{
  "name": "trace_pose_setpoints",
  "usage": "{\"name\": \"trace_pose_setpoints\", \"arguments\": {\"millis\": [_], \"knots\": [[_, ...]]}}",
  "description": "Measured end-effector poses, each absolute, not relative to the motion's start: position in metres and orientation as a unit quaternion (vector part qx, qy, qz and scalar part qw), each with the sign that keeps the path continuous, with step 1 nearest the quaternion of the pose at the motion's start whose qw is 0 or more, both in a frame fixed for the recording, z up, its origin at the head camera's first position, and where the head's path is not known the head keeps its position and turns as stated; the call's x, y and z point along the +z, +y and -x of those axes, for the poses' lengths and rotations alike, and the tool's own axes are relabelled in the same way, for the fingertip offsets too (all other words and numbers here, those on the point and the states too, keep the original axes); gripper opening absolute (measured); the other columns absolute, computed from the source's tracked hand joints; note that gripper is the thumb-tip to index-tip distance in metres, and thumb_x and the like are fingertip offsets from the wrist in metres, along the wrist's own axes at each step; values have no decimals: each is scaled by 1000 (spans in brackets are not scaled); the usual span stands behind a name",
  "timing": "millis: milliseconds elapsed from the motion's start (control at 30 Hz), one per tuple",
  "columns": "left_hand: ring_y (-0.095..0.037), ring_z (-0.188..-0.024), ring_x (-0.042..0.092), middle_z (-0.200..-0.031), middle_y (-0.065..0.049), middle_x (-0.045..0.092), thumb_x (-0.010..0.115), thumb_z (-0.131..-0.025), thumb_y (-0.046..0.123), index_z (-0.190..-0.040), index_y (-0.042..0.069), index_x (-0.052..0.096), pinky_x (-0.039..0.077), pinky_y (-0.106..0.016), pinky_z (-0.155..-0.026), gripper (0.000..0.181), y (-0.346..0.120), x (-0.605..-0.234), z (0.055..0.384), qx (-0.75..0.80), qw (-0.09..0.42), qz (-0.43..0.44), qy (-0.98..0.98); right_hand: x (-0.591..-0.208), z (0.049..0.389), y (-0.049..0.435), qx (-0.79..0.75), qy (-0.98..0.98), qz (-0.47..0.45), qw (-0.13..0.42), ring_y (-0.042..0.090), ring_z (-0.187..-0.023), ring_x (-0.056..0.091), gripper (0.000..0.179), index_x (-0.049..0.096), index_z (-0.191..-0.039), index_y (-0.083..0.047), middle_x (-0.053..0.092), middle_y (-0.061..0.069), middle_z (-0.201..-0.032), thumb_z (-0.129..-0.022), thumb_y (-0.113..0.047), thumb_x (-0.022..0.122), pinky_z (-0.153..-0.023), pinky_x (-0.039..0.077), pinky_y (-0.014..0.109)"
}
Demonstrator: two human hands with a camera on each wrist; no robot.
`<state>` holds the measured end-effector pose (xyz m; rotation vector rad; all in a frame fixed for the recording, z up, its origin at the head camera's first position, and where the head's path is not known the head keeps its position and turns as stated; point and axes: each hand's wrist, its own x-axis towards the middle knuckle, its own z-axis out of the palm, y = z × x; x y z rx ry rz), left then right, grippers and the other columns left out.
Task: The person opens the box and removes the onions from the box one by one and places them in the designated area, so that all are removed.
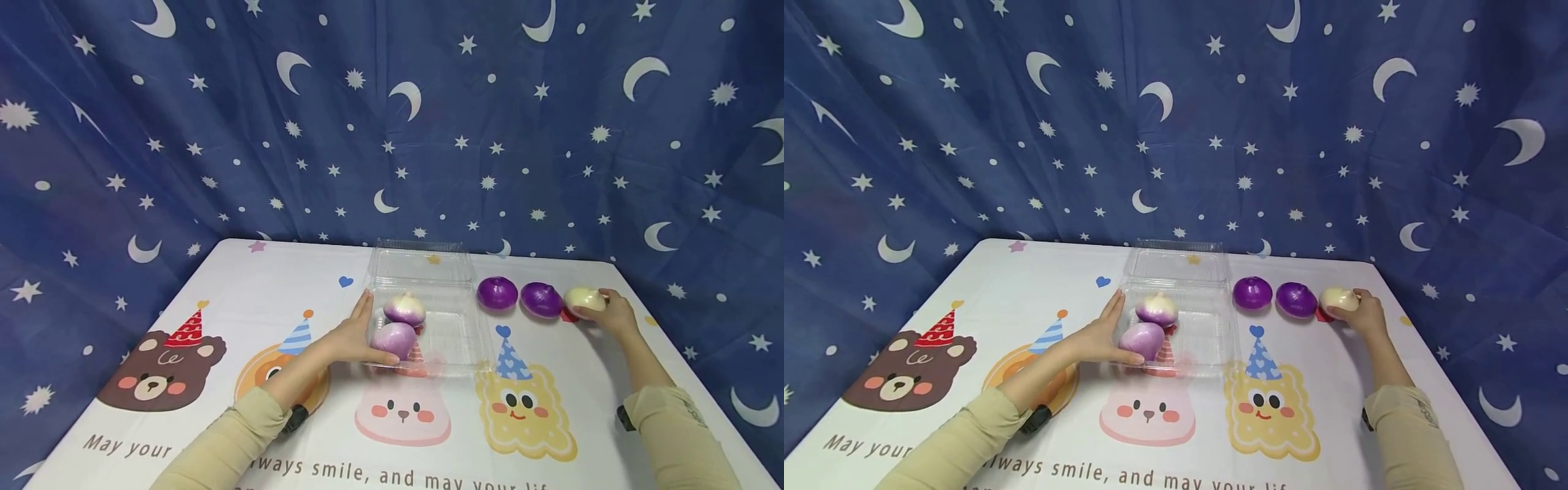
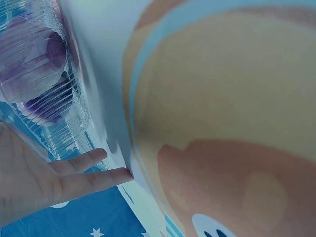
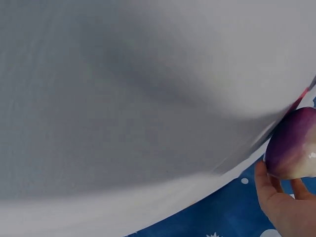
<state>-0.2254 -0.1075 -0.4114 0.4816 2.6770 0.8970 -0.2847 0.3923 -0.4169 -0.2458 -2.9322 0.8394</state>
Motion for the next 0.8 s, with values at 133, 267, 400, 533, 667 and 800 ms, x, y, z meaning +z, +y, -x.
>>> {"name": "trace_pose_setpoints", "arguments": {"millis": [133,267,400,533,667,800], "knots": [[-50,-134,30,-159,-12,-14,79,-63,59,-151,2,-5,34,-55,-107,133,-109,-413,226,312,135,-168,925,-414,284,391,273,-958,87,26,56,-117,38,78,26,-133,20,35,46,-128,-87,-33,61,-100,33,61],[-50,-135,29,-158,-12,-15,79,-63,57,-151,2,-5,33,-55,-107,133,-110,-414,228,317,134,-170,923,-413,285,392,275,-957,92,18,56,-117,38,78,26,-133,19,34,46,-129,-88,-35,59,-100,33,61],[-51,-134,29,-158,-10,-16,79,-64,58,-151,3,-6,34,-55,-107,133,-109,-414,228,311,138,-167,925,-414,284,393,282,-953,107,5,55,-117,37,80,26,-134,19,34,45,-130,-89,-38,58,-101,33,61],[-51,-134,30,-159,-10,-15,79,-64,58,-151,3,-5,34,-55,-107,133,-108,-413,229,309,135,-168,926,-414,284,394,290,-951,110,0,55,-118,36,81,24,-136,17,32,45,-131,-89,-40,57,-101,33,62],[-51,-134,29,-158,-11,-15,79,-63,58,-150,2,-5,33,-56,-107,134,-109,-413,228,312,138,-169,925,-415,284,394,288,-953,92,6,56,-115,37,83,22,-136,17,34,45,-127,-87,-38,59,-98,34,62],[-52,-134,28,-159,-11,-15,79,-63,58,-150,2,-5,33,-57,-107,134,-109,-413,227,314,140,-167,924,-417,283,394,294,-952,83,14,56,-115,38,84,20,-137,18,34,46,-127,-86,-34,61,-98,34,62]]}}
